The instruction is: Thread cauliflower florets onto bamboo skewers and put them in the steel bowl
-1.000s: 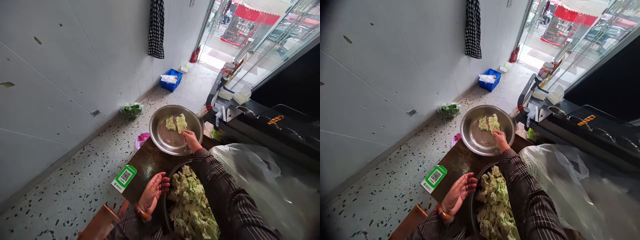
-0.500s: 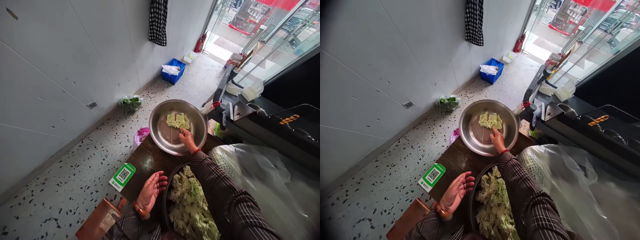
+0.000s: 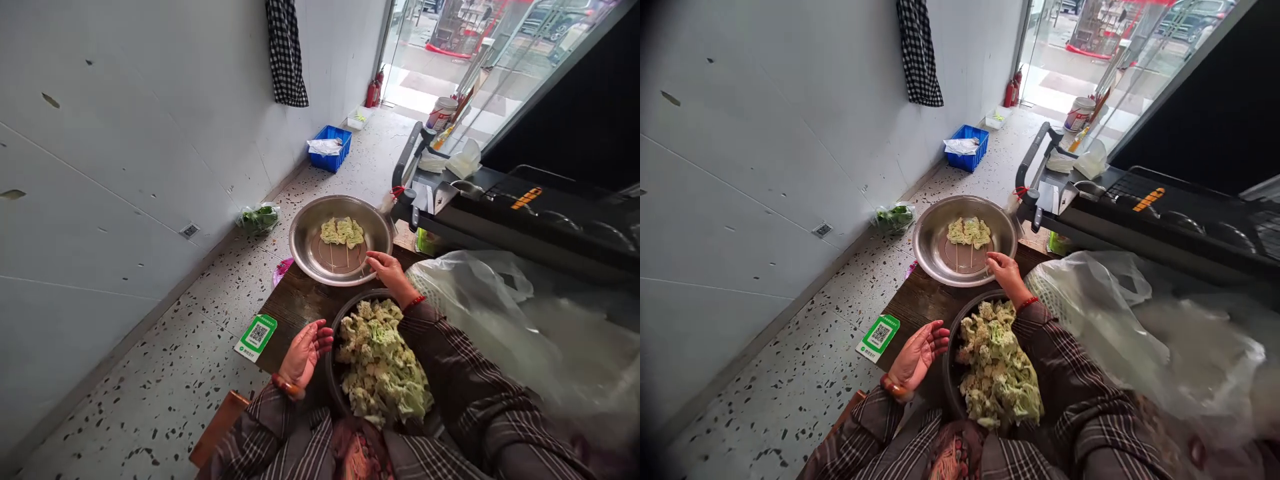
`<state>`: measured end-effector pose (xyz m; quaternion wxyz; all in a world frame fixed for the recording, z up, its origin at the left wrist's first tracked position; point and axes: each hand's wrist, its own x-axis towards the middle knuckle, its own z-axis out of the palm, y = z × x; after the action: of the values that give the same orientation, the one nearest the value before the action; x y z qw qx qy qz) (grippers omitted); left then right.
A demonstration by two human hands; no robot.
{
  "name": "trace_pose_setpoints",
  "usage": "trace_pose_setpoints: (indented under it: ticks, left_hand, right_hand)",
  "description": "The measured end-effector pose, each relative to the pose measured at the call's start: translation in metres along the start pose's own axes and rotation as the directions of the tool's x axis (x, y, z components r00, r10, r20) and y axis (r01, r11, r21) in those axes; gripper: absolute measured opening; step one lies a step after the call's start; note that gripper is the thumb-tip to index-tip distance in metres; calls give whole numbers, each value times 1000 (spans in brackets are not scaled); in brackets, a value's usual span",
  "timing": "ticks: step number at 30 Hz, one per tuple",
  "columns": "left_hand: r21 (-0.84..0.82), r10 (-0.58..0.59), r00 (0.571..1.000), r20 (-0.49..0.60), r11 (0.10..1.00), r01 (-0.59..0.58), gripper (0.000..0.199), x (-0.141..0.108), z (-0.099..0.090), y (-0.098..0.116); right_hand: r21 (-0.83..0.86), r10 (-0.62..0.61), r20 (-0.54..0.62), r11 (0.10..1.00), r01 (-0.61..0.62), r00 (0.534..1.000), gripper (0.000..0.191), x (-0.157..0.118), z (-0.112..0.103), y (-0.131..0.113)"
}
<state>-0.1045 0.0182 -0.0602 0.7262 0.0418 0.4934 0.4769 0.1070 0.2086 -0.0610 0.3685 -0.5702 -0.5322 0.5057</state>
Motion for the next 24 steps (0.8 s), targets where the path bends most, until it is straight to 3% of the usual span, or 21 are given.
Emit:
trace_pose_setpoints:
  ticks: [2, 6, 10, 13, 16, 18, 20, 24]
  left_hand:
    - [31, -13, 1000, 26, 999, 12, 27, -7, 11, -4]
    - [107, -46, 996, 70, 993, 39, 21, -20, 31, -14]
    - [178, -103, 992, 73, 980, 89, 20, -25, 45, -24]
    - [234, -129, 989, 79, 966, 107, 21, -27, 53, -32]
    - [283, -133, 987, 89, 954, 102, 21, -29, 60, -38]
    - [313, -134, 986, 99, 945, 97, 20, -30, 65, -42]
    - [337, -134, 985, 106, 937, 91, 19, -33, 70, -45]
    - [373, -157, 982, 103, 922, 108, 21, -41, 77, -46]
  right_hand:
    - [128, 23, 12, 991, -25, 1000, 43, -46, -24, -12]
    - [252, 61, -109, 967, -31, 992, 41, -140, -74, -10]
    - [304, 168, -255, 949, -86, 952, 39, -220, -118, 23]
    - [358, 292, -393, 922, -148, 872, 43, -268, -146, 62]
    - [356, 373, -532, 913, -199, 761, 47, -304, -165, 109]
    - [259, 362, -580, 931, -256, 730, 49, -319, -170, 142]
    - [50, 294, -603, 942, -333, 741, 50, -329, -170, 172]
    - [-94, 233, -630, 924, -371, 740, 35, -339, -161, 212]
